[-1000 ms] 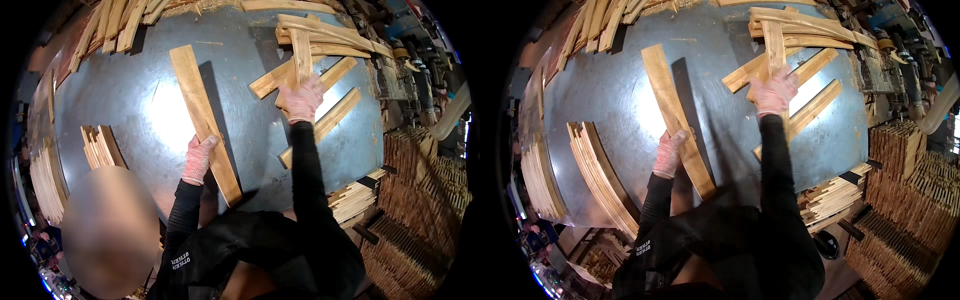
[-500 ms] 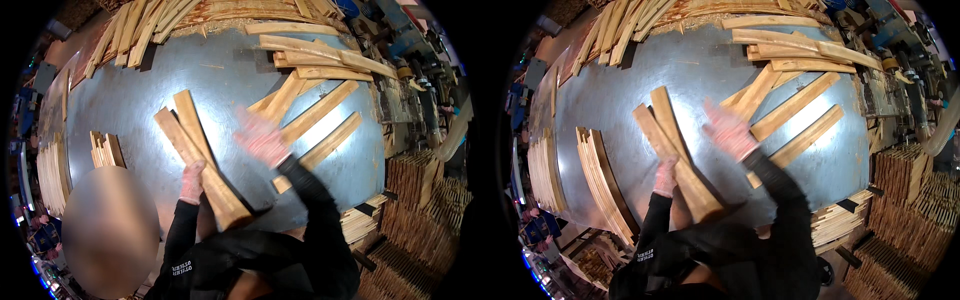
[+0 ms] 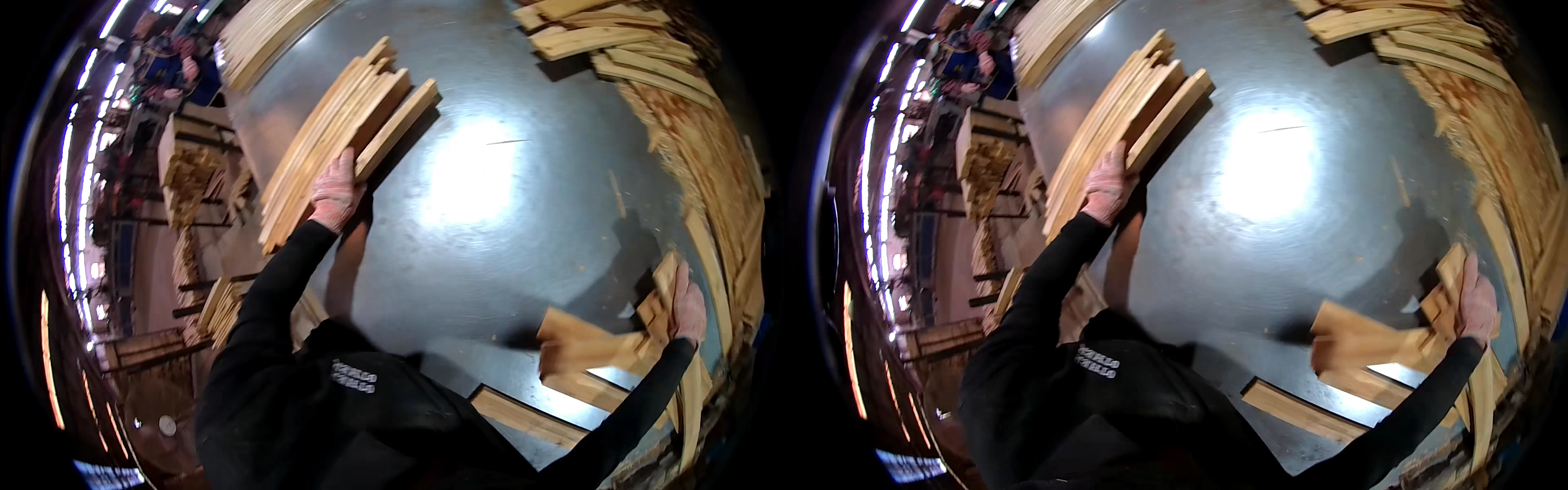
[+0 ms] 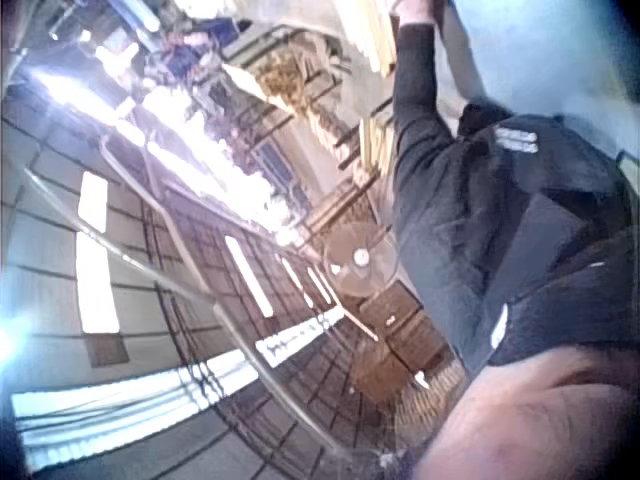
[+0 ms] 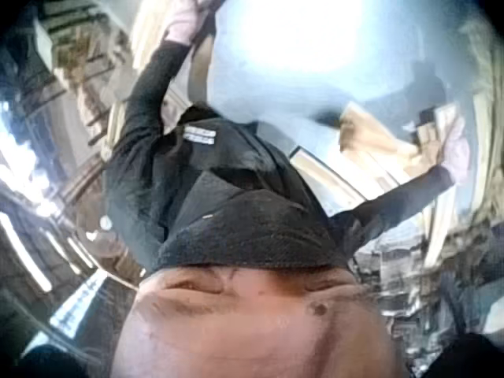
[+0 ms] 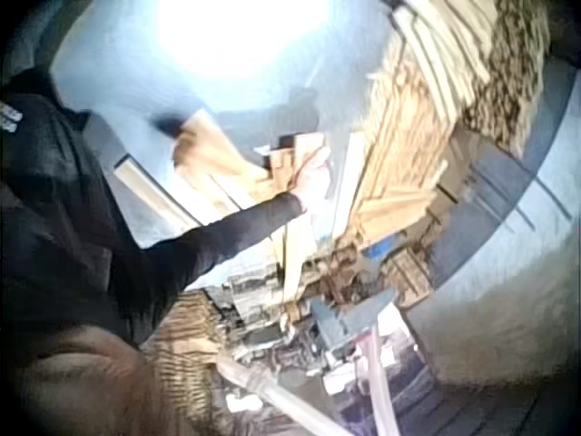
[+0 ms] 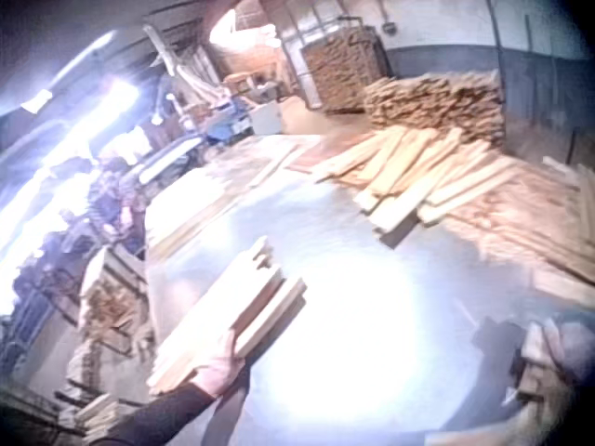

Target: The person repeatedly picks up wooden planks from a large pile on the floor and arranges them into a neat stack on a metal table. They handle the planks one by one or in small groups, aligning them carefully to form a uniform pile.

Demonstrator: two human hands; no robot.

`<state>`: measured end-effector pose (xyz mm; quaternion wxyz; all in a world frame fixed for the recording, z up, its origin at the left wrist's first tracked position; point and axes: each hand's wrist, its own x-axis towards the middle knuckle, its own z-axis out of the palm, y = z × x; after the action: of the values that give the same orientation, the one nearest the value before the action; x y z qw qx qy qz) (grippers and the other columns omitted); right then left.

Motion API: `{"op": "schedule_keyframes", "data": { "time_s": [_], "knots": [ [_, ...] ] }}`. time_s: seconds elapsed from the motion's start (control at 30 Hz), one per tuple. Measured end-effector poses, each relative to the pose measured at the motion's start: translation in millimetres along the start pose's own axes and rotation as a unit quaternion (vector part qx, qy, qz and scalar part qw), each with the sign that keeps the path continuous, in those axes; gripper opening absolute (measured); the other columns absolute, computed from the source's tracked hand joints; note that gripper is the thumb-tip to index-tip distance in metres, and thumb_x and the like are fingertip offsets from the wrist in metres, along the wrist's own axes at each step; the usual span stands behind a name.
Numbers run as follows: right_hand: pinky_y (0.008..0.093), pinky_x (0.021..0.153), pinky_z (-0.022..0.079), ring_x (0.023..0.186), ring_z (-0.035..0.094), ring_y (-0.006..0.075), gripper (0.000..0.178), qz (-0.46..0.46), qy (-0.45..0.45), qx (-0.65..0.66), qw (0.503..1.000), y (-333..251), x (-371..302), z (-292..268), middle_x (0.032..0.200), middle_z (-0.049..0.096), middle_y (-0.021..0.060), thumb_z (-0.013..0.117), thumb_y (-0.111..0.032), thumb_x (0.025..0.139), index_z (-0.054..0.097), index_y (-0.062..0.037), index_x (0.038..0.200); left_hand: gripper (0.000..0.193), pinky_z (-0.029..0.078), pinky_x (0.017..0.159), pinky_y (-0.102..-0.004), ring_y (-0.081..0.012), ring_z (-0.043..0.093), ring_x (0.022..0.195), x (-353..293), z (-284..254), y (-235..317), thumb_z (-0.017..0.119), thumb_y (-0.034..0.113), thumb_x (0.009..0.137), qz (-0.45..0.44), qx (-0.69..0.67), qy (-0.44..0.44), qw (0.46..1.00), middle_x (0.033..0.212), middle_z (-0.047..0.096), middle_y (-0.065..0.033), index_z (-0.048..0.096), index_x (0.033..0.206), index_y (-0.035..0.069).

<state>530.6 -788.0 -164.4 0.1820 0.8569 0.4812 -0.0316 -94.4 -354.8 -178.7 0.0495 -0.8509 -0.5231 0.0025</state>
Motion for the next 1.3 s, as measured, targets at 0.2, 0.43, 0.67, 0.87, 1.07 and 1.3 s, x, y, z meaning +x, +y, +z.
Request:
{"op": "schedule_keyframes", "data": {
  "time_s": [0.2, 0.43, 0.67, 0.87, 1.07, 1.3],
  "knots": [
    [0.0471, 0.054, 0.045, 0.065, 0.062, 0.0313, 0.053, -0.1, 0.007, 0.128, 0.987, -207.2, -96.9, -55.7, 0.071, 0.064, 0.014, 0.058, -0.051, 0.096, 0.061, -0.0108, 0.061, 0.084, 0.035, 0.11, -0.0537, -0.0413, 0.041, 0.137, -0.4, 31.7, -3.2, 0.068, 0.037, 0.086, -0.014, 0.127, 0.144, 0.981, 0.148, 0.042, -0.0269, 0.032, 0.154, 0.006],
    [0.0421, 0.095, 0.044, 0.075, 0.065, 0.032, 0.049, -0.325, -0.108, 0.384, 0.857, -331.8, -192.7, -93.3, 0.077, 0.068, 0.0118, 0.047, -0.05, 0.099, 0.068, -0.008, 0.086, 0.073, 0.043, 0.108, -0.0428, -0.0345, 0.055, 0.128, -93.8, -11.2, 243.5, 0.067, 0.041, 0.093, 0.231, -0.507, -0.269, 0.786, 0.133, 0.06, -0.0239, 0.042, 0.147, -0.001],
    [0.0498, 0.117, 0.03, 0.143, 0.036, 0.0414, 0.079, 0.417, 0.183, 0.569, 0.685, -300.9, -233.6, -29.9, 0.151, 0.036, 0.0339, 0.069, -0.04, 0.093, 0.038, 0.0071, 0.148, 0.121, 0.037, 0.113, -0.0429, -0.0422, 0.042, 0.139, -191.5, -60.2, 281.0, 0.071, 0.069, 0.078, 0.126, -0.456, -0.411, 0.78, 0.15, 0.037, -0.0326, 0.016, 0.154, -0.007],
    [0.0509, 0.116, 0.032, 0.146, 0.032, 0.0419, 0.086, 0.207, 0.106, 0.266, 0.936, -361.0, -230.9, 4.7, 0.157, 0.037, 0.0215, 0.064, -0.054, 0.093, 0.03, -0.0071, 0.157, 0.09, 0.045, 0.106, -0.0374, -0.0301, 0.055, 0.128, -229.2, 35.7, 237.1, 0.07, 0.058, 0.087, -0.011, -0.617, -0.562, 0.55, 0.129, 0.062, -0.0185, 0.039, 0.148, -0.001],
    [0.0364, 0.115, 0.036, 0.143, 0.038, 0.0335, 0.115, 0.245, 0.011, 0.794, 0.557, -432.3, -210.2, -116.9, 0.155, 0.036, 0.0256, 0.084, -0.021, 0.082, 0.002, -0.0069, 0.161, 0.082, 0.042, 0.108, -0.0354, -0.0225, 0.053, 0.125, -191.7, 11.5, 154.7, 0.07, 0.047, 0.092, -0.209, -0.722, -0.586, 0.302, 0.135, 0.058, -0.0141, 0.036, 0.152, 0.001],
    [0.0276, 0.09, 0.056, 0.107, 0.064, 0.0169, 0.087, 0.117, -0.075, 0.911, 0.389, -476.3, -188.3, -39.1, 0.119, 0.066, 0.0084, 0.091, -0.015, 0.073, 0.042, -0.0066, 0.144, 0.072, 0.042, 0.109, -0.0342, -0.0195, 0.053, 0.124, -197.9, -25.8, 107.2, 0.07, 0.028, 0.093, -0.036, -0.711, -0.473, 0.519, 0.133, 0.057, -0.0113, 0.037, 0.151, 0.0]
  ]
}}
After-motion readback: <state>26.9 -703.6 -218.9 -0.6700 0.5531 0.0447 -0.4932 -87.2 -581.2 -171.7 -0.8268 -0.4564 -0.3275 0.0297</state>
